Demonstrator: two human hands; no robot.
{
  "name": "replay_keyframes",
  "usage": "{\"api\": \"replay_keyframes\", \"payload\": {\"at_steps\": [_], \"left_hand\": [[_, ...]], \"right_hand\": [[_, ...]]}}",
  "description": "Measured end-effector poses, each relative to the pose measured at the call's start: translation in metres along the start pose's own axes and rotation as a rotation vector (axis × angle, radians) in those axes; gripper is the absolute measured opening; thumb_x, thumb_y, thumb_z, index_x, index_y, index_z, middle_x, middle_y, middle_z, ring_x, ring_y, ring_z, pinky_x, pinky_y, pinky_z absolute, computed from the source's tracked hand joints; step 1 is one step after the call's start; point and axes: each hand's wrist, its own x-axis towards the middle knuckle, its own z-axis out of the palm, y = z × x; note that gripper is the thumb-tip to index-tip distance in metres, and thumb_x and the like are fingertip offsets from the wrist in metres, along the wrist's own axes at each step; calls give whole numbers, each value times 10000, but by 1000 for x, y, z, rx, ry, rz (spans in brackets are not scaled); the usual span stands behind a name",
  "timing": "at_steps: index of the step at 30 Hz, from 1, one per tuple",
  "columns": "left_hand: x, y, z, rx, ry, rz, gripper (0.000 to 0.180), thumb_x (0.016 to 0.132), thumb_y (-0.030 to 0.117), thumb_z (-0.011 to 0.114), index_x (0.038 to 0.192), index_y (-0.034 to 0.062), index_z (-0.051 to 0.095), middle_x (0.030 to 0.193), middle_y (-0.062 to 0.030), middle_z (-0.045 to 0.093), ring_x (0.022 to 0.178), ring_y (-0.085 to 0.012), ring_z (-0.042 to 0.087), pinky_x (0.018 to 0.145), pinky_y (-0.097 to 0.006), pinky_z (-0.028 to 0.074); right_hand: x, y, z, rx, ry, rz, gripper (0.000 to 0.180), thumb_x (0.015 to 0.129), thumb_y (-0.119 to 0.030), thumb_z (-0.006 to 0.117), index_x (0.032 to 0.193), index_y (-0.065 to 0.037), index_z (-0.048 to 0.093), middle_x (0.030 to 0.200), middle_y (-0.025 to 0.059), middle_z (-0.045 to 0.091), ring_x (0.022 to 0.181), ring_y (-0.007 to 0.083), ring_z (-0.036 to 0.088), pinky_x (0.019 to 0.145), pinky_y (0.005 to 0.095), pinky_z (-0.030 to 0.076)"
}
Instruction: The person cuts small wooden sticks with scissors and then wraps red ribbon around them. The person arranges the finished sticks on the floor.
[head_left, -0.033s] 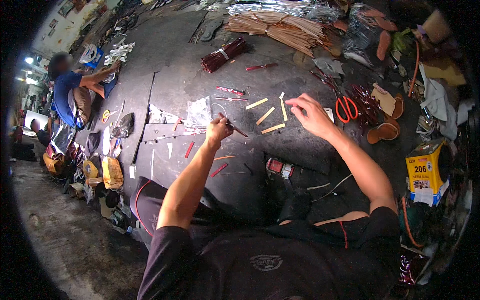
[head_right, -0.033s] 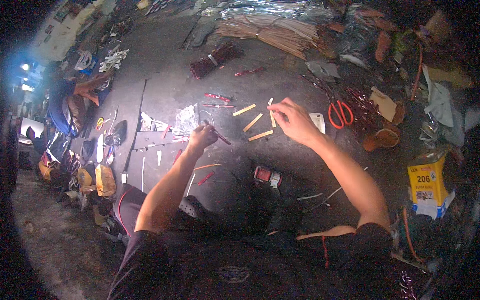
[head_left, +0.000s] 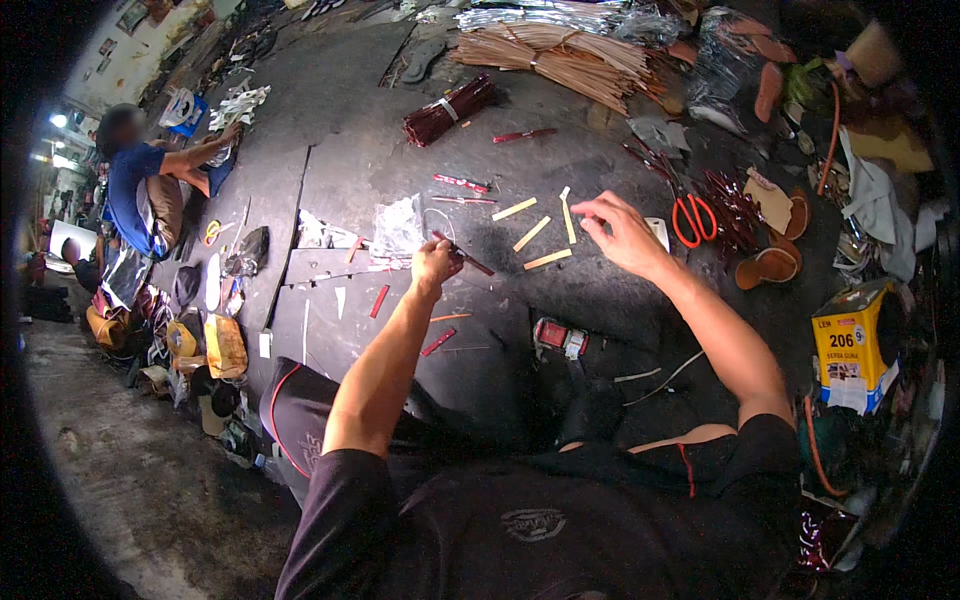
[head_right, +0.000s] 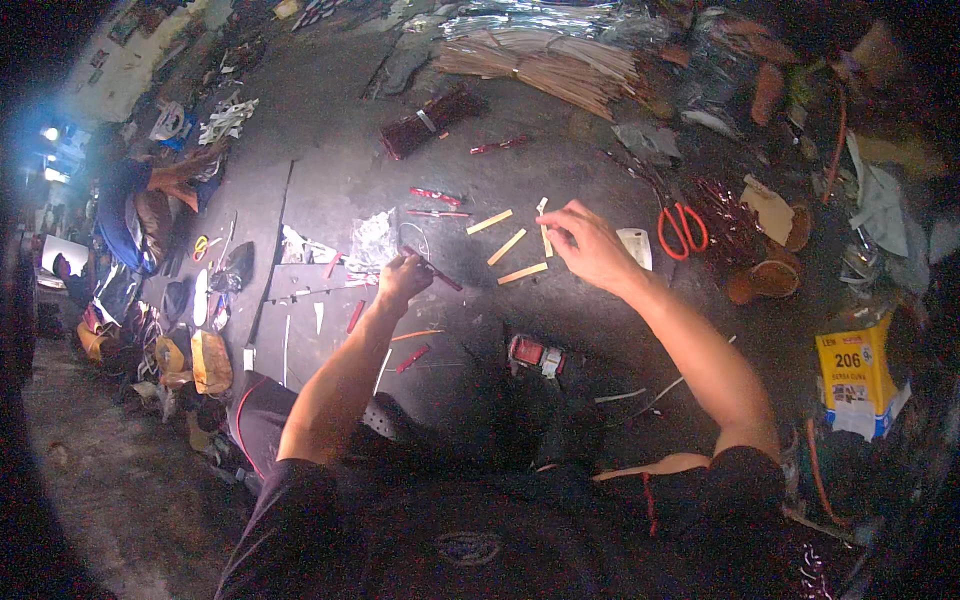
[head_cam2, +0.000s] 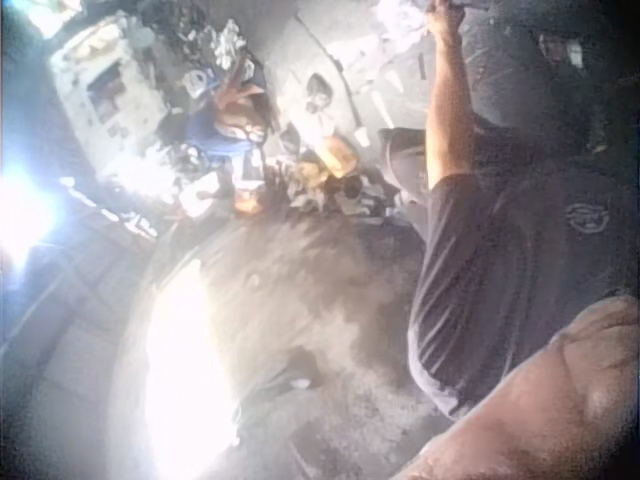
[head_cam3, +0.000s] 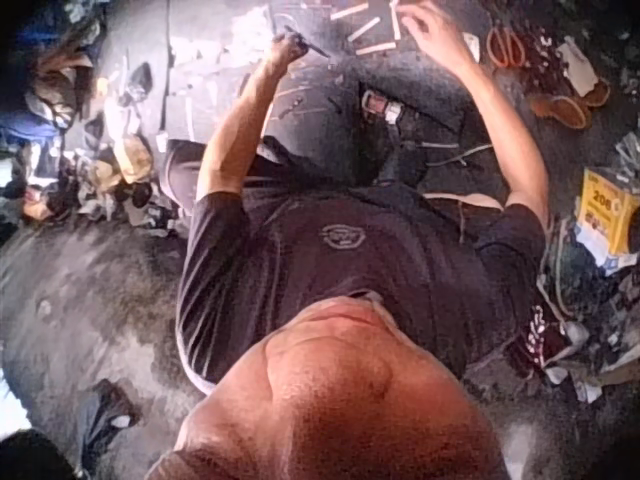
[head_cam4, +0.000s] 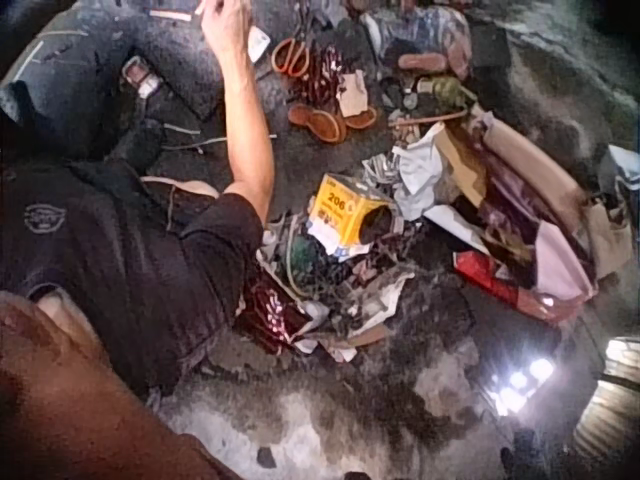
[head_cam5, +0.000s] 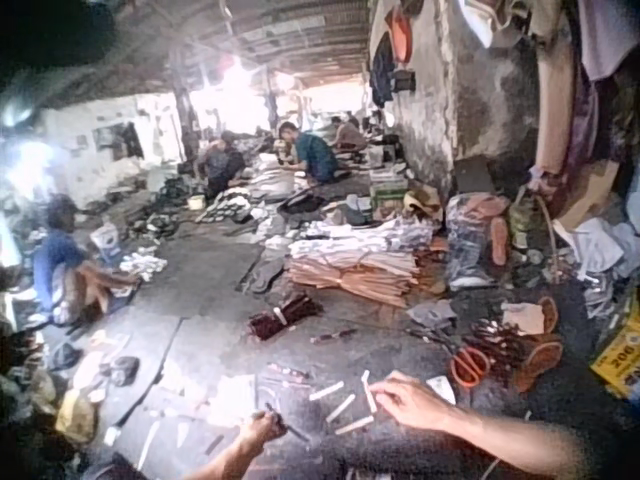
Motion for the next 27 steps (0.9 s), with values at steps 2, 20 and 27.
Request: {"api": "replay_keyframes", "payload": {"at_steps": [2, 20, 27], "left_hand": [[14, -9, 7, -38, 92, -5, 201, 973, 178, 566, 1020, -16, 589, 869, -106, 662, 724, -192, 661, 636, -318, 586], [-146, 196, -14, 1043, -599, 299, 473, 977, 330, 587, 1373, 85, 507, 1130, -175, 696, 1077, -318, 667, 919, -418, 523], [-138, 176, -23, 1250, -514, 316, 474, 971, 357, 578, 1392, 151, 506, 1188, -193, 662, 1086, -358, 648, 933, -457, 524]], "right_hand": [[-2, 22, 10, -15, -13, 37, 206, 923, -90, 598, 1118, -55, 654, 954, 131, 613, 876, 308, 633, 767, 392, 504], [178, 183, 105, -442, 183, 158, 613, 859, -5, 515, 1454, -103, 403, 1428, 133, 495, 1340, 337, 426, 1096, 564, 303], [183, 204, 129, -574, 205, 197, 506, 857, -1, 544, 1353, -94, 522, 1166, 129, 649, 1119, 315, 592, 1032, 509, 380]]}}
